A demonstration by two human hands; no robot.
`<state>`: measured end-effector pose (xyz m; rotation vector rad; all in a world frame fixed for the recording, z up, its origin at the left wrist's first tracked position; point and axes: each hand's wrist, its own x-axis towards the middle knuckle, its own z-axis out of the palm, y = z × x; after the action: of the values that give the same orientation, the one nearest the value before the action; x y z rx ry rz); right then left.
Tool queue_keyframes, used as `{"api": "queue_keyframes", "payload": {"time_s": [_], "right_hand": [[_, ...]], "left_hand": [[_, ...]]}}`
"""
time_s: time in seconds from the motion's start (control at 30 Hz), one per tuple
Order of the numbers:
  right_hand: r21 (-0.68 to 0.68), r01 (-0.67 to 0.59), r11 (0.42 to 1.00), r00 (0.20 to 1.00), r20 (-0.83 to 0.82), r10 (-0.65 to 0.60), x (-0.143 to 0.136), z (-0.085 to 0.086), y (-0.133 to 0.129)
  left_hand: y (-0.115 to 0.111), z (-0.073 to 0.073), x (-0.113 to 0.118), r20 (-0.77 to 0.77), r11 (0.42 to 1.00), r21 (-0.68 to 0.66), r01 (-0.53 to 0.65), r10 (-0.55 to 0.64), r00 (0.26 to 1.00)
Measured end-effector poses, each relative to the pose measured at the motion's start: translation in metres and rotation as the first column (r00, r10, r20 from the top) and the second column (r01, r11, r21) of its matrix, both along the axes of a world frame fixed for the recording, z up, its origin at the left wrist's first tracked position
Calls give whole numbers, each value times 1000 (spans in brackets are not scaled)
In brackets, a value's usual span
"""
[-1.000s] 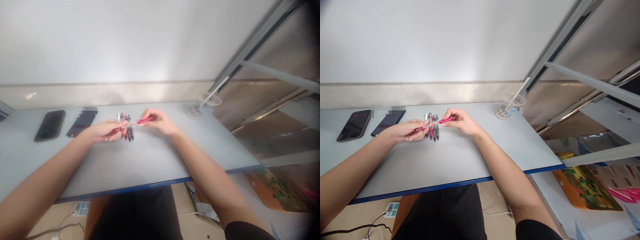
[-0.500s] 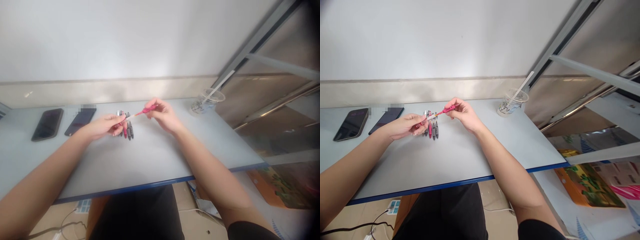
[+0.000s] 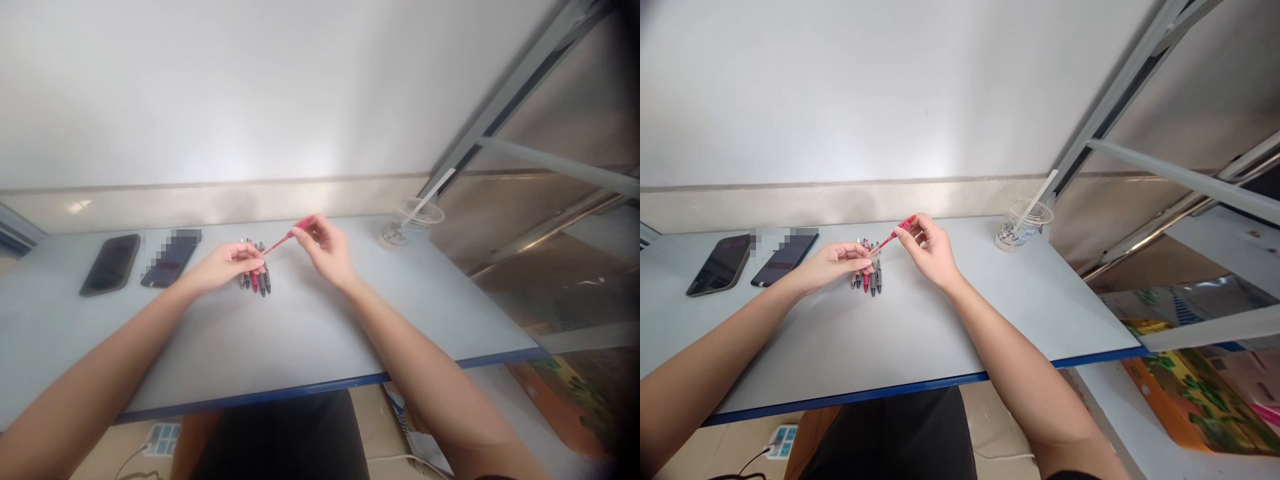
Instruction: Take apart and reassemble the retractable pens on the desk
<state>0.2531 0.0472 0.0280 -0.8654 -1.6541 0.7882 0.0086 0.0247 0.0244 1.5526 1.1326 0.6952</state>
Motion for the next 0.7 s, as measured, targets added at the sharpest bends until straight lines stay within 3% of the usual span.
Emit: {"api": "queue_keyframes", "payload": {"time_s": [0.4, 0.7], "right_hand": [[-52, 57, 997, 991, -122, -63, 1, 2, 5], [-102, -1, 995, 997, -71, -6, 2, -1, 6]], "left_hand": [[7, -12, -5, 49, 1000, -4, -16, 16, 999], [2, -4, 0, 21, 1000, 28, 0, 0, 1000]]}}
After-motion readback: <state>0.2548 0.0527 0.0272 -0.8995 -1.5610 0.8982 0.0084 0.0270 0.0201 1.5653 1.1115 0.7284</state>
